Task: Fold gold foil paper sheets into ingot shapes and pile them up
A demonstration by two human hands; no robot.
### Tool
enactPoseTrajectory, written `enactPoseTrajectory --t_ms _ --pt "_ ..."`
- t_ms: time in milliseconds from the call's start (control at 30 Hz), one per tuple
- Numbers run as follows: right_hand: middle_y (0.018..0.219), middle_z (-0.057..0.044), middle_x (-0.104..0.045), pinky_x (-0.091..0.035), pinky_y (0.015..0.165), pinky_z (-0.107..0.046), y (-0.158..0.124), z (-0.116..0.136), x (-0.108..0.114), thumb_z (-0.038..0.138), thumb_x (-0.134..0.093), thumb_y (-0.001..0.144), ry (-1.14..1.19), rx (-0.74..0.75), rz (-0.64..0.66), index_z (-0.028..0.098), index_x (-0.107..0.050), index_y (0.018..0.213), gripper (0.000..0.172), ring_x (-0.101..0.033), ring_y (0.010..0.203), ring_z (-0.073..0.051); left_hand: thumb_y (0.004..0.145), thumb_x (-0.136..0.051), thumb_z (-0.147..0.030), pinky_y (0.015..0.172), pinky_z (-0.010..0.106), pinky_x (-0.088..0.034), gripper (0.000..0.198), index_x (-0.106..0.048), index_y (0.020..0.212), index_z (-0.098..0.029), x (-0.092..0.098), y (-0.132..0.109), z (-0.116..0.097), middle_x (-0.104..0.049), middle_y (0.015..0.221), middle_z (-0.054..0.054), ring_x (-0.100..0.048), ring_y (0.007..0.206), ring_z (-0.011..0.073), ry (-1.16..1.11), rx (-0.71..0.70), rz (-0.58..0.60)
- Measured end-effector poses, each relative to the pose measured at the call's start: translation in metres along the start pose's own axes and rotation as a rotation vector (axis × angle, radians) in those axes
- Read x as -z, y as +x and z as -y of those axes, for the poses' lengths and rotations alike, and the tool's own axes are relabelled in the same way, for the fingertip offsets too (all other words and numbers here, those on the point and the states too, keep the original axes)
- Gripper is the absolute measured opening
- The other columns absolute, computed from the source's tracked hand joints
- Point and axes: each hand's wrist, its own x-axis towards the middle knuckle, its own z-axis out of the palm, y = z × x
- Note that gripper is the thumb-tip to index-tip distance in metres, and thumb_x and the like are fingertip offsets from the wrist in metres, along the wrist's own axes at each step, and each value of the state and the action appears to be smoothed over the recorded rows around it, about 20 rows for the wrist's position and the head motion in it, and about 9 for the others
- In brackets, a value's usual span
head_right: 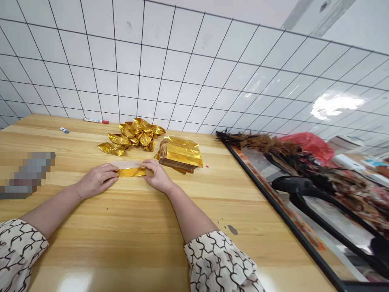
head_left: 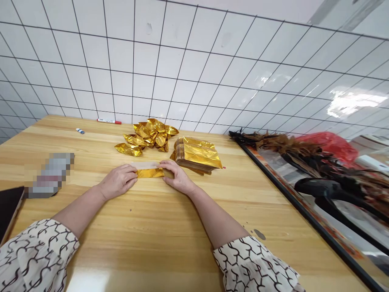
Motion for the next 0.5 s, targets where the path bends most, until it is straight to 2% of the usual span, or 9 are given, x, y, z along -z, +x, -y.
enactPoseTrajectory --t_ms 133,300,400,500 --pt "0.123 -0.008 -0.059 -0.038 0.107 -0.045 0.0002 -0.0053 0.0002 0.008 -0.055 0.074 0.012 -0.038 0.011 0.023 -0.071 0.104 0.037 -0.053 0.12 -0.022 0.094 -0.043 -0.018 0.079 0.035 -0.057 0.026 -0.068 0.087 -0.017 0.0 -0.0007 -0.0022 -0.068 0.091 0.01 -0.064 0.087 0.019 -0.032 0.014 0.017" --pt "0.12 -0.008 -0.061 -0.04 0.105 -0.047 0.0014 -0.0067 -0.0027 0.016 -0.057 0.084 -0.007 -0.028 0.018 0.024 -0.072 0.098 0.023 -0.056 0.116 -0.021 0.094 -0.041 -0.018 0.08 0.035 -0.057 0.026 -0.066 0.089 -0.016 0.001 -0.001 -0.0079 -0.068 0.092 0.01 -0.063 0.088 0.0195 -0.006 -0.006 0.026" --pt "0.123 -0.01 -0.06 -0.039 0.106 -0.048 0.002 -0.0047 0.0003 0.018 -0.059 0.084 -0.022 -0.027 0.049 0.023 -0.072 0.101 0.022 -0.055 0.117 -0.022 0.095 -0.041 -0.018 0.08 0.035 -0.057 0.026 -0.066 0.09 -0.016 0.002 -0.0003 -0.0098 -0.068 0.091 0.011 -0.063 0.089 0.0198 -0.005 -0.014 0.019" --pt "0.128 -0.011 -0.057 -0.037 0.107 -0.05 0.0018 -0.0029 0.0056 0.018 -0.066 0.079 -0.028 -0.035 0.103 0.023 -0.07 0.108 0.03 -0.051 0.122 -0.025 0.094 -0.041 -0.018 0.08 0.036 -0.057 0.026 -0.067 0.089 -0.017 0.0029 0.0007 -0.0097 -0.068 0.091 0.01 -0.064 0.09 0.0196 -0.039 0.011 0.031"
